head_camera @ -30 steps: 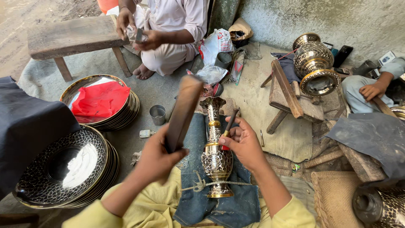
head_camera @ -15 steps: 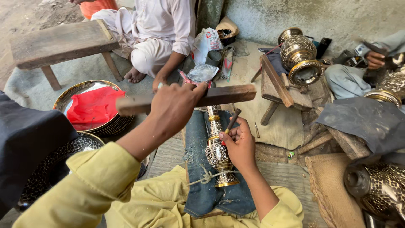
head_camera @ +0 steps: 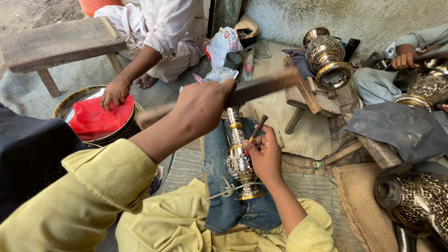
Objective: The person uses a hammer and a metal punch to create a textured pattern on a brass vase. They repeatedly strike the punch against the vase surface while rotating it to cover different areas.
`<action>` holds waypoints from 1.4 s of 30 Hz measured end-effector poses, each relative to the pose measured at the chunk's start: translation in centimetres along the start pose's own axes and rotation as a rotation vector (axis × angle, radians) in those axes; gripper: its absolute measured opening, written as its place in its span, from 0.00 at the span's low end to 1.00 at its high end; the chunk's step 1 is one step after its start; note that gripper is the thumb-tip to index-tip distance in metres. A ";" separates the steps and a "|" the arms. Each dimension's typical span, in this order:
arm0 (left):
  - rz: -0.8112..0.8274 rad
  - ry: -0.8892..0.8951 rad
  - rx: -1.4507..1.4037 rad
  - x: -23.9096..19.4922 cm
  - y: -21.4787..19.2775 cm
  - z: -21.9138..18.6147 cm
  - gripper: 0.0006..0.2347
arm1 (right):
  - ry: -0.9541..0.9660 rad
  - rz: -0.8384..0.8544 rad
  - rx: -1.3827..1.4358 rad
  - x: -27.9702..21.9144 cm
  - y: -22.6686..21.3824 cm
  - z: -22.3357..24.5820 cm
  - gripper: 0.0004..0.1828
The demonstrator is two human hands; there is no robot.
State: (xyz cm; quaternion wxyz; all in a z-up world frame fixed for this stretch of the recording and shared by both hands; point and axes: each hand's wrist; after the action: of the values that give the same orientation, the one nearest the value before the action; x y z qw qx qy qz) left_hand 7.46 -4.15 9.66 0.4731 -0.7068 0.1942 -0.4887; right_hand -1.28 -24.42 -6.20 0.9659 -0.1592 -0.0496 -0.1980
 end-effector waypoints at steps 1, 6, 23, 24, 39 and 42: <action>0.119 -0.031 0.054 0.1 -0.2 -0.2 0.08 | 0.009 0.007 -0.003 0.1 0.0 0.0 0.26; 0.034 -0.013 0.040 0.0 -1.3 -0.7 0.09 | 0.004 0.019 -0.021 0.0 -0.2 0.0 0.25; 0.135 -0.028 0.145 -0.4 -1.2 -0.7 0.08 | 0.043 0.043 -0.029 0.2 -0.4 0.1 0.26; 0.046 -0.013 0.108 -0.4 -1.2 -0.7 0.09 | 0.037 0.036 -0.051 0.3 -0.5 0.1 0.26; 0.133 -0.034 0.114 -0.5 -0.1 -0.1 0.05 | 0.051 0.102 -0.006 0.5 -0.7 0.3 0.27; 0.036 -0.034 0.074 -0.5 -0.2 -0.1 0.09 | 0.096 0.095 -0.056 0.7 -0.9 0.1 0.27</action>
State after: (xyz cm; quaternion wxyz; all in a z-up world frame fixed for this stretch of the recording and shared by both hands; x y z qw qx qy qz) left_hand 7.16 -3.71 9.64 0.5110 -0.6933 0.1808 -0.4749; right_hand -0.95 -25.41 -5.74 0.9707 -0.1786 0.0100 -0.1607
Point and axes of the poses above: each hand's wrist, its own x-axis towards the middle knuckle, its own y-axis out of the palm, z = x × y, and after that the axes turned 11 degrees about y, right-handed
